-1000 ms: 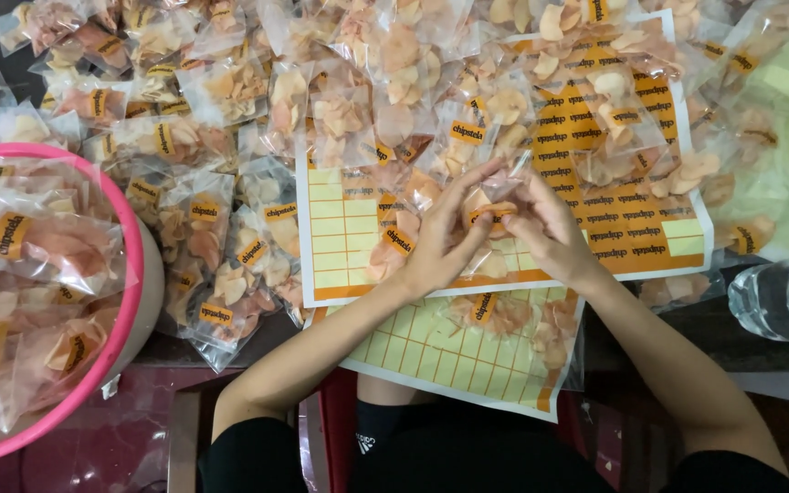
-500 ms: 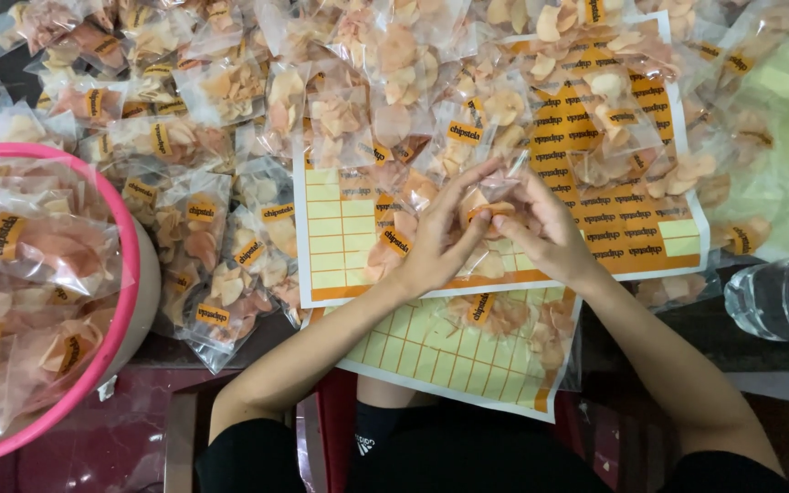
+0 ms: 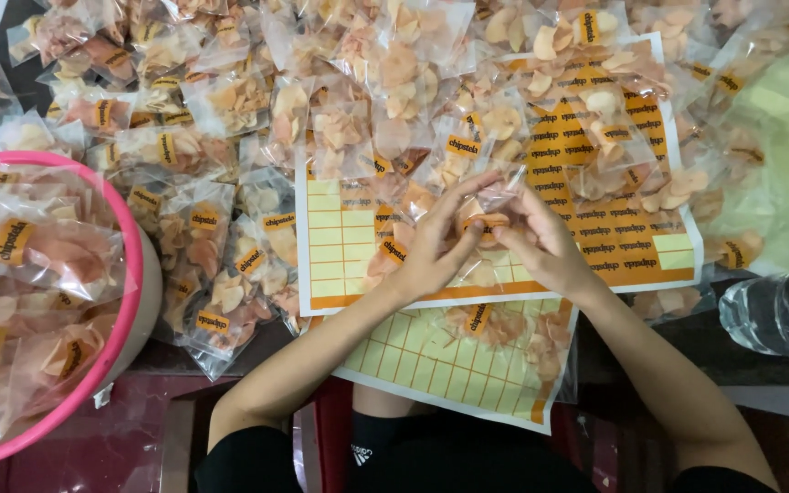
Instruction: Inspecting and arranging small plastic bags of snacks on a table.
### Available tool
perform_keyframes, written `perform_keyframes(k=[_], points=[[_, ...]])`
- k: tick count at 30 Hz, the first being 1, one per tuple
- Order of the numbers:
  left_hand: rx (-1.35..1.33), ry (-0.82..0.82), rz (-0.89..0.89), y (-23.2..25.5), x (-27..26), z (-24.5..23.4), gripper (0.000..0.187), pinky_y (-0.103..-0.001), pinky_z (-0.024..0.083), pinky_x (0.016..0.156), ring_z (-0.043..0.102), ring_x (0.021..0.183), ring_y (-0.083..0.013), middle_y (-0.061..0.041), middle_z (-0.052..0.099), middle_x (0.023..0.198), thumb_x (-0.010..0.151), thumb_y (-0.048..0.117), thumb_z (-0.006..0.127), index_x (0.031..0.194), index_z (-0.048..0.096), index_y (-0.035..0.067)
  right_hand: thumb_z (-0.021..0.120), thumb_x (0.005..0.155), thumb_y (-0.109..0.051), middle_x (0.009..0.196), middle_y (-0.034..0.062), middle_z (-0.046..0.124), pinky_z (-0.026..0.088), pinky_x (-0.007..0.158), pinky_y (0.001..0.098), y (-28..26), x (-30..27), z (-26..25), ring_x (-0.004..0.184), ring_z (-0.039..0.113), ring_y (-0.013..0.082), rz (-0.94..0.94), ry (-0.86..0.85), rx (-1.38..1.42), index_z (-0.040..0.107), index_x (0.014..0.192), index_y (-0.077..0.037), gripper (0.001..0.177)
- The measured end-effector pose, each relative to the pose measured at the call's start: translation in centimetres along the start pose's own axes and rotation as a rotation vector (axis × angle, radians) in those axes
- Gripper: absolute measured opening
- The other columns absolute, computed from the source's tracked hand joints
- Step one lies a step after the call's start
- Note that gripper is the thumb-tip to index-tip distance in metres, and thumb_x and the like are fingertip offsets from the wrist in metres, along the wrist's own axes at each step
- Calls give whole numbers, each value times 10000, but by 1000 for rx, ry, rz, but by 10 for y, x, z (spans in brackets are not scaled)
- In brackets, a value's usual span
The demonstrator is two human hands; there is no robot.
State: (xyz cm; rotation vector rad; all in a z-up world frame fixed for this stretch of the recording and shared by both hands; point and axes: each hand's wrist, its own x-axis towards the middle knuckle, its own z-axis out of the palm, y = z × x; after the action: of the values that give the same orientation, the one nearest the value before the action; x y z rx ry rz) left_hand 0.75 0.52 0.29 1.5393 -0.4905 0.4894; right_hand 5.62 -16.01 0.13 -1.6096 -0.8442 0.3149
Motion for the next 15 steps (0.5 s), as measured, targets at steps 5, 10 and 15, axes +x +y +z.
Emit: perform_keyframes(k=[5,10,15], points=[[-39,-36,-10,3,3,-3,486,-480,315,1118,449,1317,-328,-161,484,1396,925,-23,452,1408,434,26,425,893,-16,1304,259,505,407,959,567,-6,4,-3,1187,501,422,-18,-7,10,243,1480,-20,615],[28,-33,-16,5,5,-3,465,-443,355,1105,472,1316,-290,-114,501,1398,947,61,549,1402,454,65,509,873,-37,1258,229,547,515,856,458,3,1,-7,1102,571,330,16,-16,40,273,1482,-68,654],[-44,-69,-19,6,7,-7,479,-474,326,1121,458,1320,-303,-131,496,1397,940,-7,484,1413,447,60,426,886,-1,1337,259,478,347,998,612,6,2,-7,1237,446,435,-29,-18,17,248,1481,-34,622]])
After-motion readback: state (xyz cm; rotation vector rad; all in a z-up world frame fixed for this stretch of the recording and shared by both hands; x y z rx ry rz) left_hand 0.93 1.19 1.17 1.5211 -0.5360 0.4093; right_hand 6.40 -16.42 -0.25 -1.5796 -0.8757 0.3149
